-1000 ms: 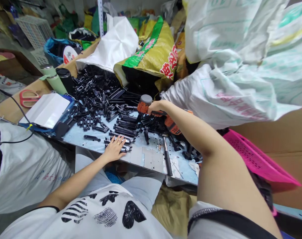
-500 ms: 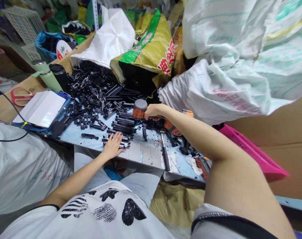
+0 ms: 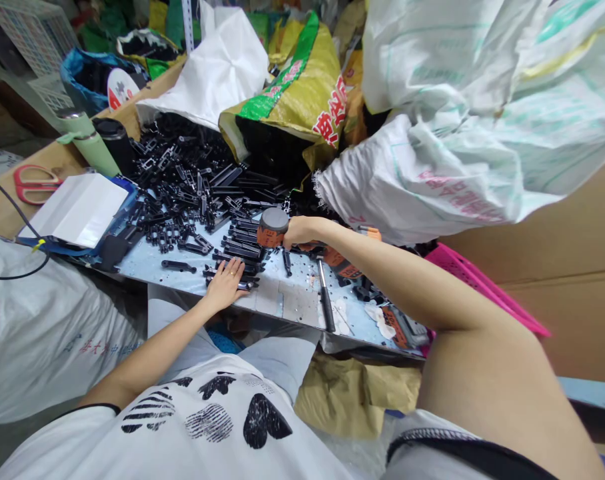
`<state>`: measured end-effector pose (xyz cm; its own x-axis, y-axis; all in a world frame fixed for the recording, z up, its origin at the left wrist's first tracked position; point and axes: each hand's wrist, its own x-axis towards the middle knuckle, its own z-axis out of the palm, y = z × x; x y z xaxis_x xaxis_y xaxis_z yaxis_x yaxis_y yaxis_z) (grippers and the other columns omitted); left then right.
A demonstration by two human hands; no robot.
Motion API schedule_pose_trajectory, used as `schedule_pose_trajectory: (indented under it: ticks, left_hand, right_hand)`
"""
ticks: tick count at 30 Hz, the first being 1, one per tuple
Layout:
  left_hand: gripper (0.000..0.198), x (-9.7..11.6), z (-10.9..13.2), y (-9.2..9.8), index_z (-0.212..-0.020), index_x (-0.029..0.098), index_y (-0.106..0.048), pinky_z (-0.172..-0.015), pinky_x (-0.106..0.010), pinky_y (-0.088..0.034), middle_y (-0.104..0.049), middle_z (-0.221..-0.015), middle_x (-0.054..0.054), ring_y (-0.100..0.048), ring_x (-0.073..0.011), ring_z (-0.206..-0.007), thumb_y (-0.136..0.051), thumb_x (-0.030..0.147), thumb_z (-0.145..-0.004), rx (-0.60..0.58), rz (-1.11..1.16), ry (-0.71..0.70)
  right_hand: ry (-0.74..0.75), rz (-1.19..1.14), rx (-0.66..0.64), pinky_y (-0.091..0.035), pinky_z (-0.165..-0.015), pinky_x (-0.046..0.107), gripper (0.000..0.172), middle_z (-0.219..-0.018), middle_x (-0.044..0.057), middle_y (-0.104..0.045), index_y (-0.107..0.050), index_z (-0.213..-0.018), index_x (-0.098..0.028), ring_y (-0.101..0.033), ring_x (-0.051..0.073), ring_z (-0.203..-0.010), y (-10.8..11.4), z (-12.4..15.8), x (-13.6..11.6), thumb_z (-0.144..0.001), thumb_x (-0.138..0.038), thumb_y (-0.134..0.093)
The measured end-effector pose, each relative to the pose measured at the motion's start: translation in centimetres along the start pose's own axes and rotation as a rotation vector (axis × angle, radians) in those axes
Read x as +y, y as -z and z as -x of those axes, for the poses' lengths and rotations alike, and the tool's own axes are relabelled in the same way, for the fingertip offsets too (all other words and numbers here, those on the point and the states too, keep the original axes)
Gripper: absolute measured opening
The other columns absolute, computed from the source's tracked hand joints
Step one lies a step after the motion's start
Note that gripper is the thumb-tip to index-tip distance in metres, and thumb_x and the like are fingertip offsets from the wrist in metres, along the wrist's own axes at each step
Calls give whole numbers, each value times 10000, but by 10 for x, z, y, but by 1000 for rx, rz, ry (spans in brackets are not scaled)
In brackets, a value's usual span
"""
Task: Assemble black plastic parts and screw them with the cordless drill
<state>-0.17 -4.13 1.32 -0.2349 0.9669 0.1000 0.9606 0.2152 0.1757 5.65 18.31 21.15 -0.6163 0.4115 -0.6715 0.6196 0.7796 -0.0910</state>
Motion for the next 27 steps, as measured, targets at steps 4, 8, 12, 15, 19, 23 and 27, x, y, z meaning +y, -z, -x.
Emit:
schedule_pose_trajectory:
  ticks: [4, 8, 12, 15, 19, 23, 27]
  left_hand:
    - [808, 0, 0, 0, -1422, 30, -290, -1149, -482, -102, -251, -1497, -207, -167, -311, -1411, -488, 557, -842, -17, 9, 2]
    - [793, 0, 0, 3, -1422, 54, -296, -1148, -475, -111, -271, -1493, -198, -172, -305, -1411, -500, 548, -836, -25, 17, 21]
    - [775, 1, -1, 6, -1422, 59, -296, -1147, -473, -118, -268, -1494, -196, -177, -304, -1409, -498, 532, -842, -39, 32, 27]
    - [767, 2, -1, 6, -1423, 61, -297, -1148, -476, -111, -265, -1495, -198, -173, -308, -1409, -498, 522, -844, -45, 40, 21]
    - [772, 2, 1, 5, -1431, 76, -287, -1153, -469, -106, -278, -1493, -187, -164, -301, -1414, -517, 506, -832, -5, 33, 27]
    - [756, 2, 2, 4, -1409, 58, -329, -1152, -469, -122, -286, -1487, -195, -193, -301, -1407, -537, 485, -821, 22, 15, 19]
    - [739, 2, 3, 3, -1407, 41, -333, -1149, -481, -129, -291, -1482, -204, -188, -305, -1408, -518, 469, -833, 25, 10, 7]
  right_hand:
    - [1, 123, 49, -439, -513, 262, 187, -557, 28, -600, -682, -737, -160, -602, 194, -570, -3, 15, -4, -615, -297, -651]
    - [39, 210, 59, -448, -562, 277, 219, -612, 53, -632, -697, -720, -162, -626, 217, -635, -10, 28, -12, -616, -351, -660]
    - [48, 264, 35, -442, -571, 274, 245, -629, 65, -643, -708, -749, -156, -634, 224, -667, -21, 21, -17, -603, -346, -657]
    - [23, 266, 8, -434, -548, 267, 227, -629, 67, -651, -706, -742, -152, -631, 214, -637, -25, 22, -19, -614, -327, -638]
    - [24, 307, 85, -433, -554, 281, 290, -718, 102, -680, -714, -792, -154, -646, 246, -699, -27, 46, -26, -640, -389, -634]
    - [66, 339, 77, -434, -576, 274, 319, -799, 107, -692, -718, -835, -174, -656, 259, -770, -31, 67, -41, -612, -395, -658]
    - [70, 309, -13, -439, -565, 273, 263, -755, 98, -689, -713, -794, -176, -660, 252, -733, -41, 67, -50, -611, -353, -648]
